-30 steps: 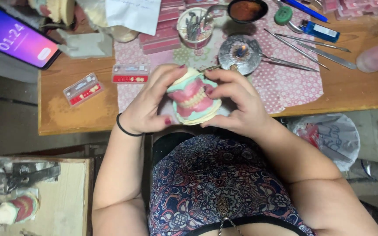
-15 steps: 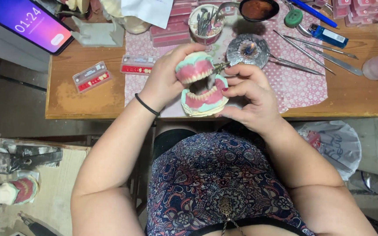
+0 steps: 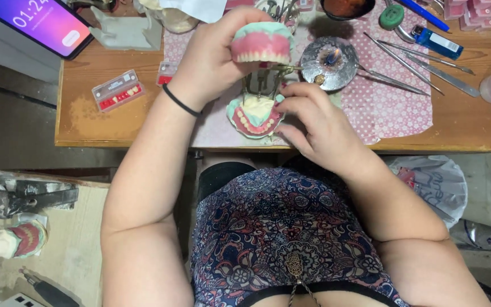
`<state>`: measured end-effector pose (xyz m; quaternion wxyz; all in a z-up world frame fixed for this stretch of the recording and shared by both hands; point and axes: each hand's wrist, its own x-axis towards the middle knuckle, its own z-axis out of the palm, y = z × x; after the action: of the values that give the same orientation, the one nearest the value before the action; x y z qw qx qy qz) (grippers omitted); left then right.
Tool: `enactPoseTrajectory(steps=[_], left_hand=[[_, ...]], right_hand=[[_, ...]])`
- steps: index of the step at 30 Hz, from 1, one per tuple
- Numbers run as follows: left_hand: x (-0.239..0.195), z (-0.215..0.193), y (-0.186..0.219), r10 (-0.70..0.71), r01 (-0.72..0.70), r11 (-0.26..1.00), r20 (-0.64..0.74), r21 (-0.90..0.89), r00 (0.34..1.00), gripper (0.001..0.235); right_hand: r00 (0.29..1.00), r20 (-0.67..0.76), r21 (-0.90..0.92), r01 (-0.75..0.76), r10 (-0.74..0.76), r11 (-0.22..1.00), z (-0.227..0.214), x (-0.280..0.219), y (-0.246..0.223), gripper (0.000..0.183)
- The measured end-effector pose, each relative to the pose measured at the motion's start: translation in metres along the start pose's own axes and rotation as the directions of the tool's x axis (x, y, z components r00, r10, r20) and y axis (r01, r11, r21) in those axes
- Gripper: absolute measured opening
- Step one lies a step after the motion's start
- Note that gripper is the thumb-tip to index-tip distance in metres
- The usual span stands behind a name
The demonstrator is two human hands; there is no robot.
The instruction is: The person uses a metal spatula to apply wax to a dental cast mounted on an articulator, then places individual artificial teeth into the wax bed and adjusts their positions. The person repeatedly opens and closes the articulator to check alignment and continues to refine the wax and tooth placement.
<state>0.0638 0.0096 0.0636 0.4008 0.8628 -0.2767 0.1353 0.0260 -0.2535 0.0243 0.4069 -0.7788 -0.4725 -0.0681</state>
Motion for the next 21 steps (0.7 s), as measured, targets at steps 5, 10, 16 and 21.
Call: enactPoseTrajectory(steps=[5,10,16,21], left_hand=[[-0.001,0.005,-0.009,0.031,-0.033,0.99,-0.017,-0.134,0.999,0.038],[-0.007,0.007,-0.015,0.062,-0.068,0.987,-0.051,-0.143,0.997,0.035],[-0.013,0.015,-0.028,0.049,-0.058,0.98,-0.054,-0.19,0.997,0.044],[-0.015,0.019,-0.034,0.042,-0.052,0.981,-0.058,-0.189,0.997,0.052]], right_hand=[[0.996,0.021,-0.112,0.094,-0.092,0.989,-0.002,0.009,-0.002,0.019],[0.987,0.045,-0.139,0.157,-0.152,0.978,-0.001,0.019,-0.006,0.013],[0.987,0.082,-0.152,0.152,-0.141,0.977,-0.002,0.025,-0.011,0.01],[0.988,0.059,-0.184,0.151,-0.143,0.971,-0.001,0.023,-0.013,0.012]])
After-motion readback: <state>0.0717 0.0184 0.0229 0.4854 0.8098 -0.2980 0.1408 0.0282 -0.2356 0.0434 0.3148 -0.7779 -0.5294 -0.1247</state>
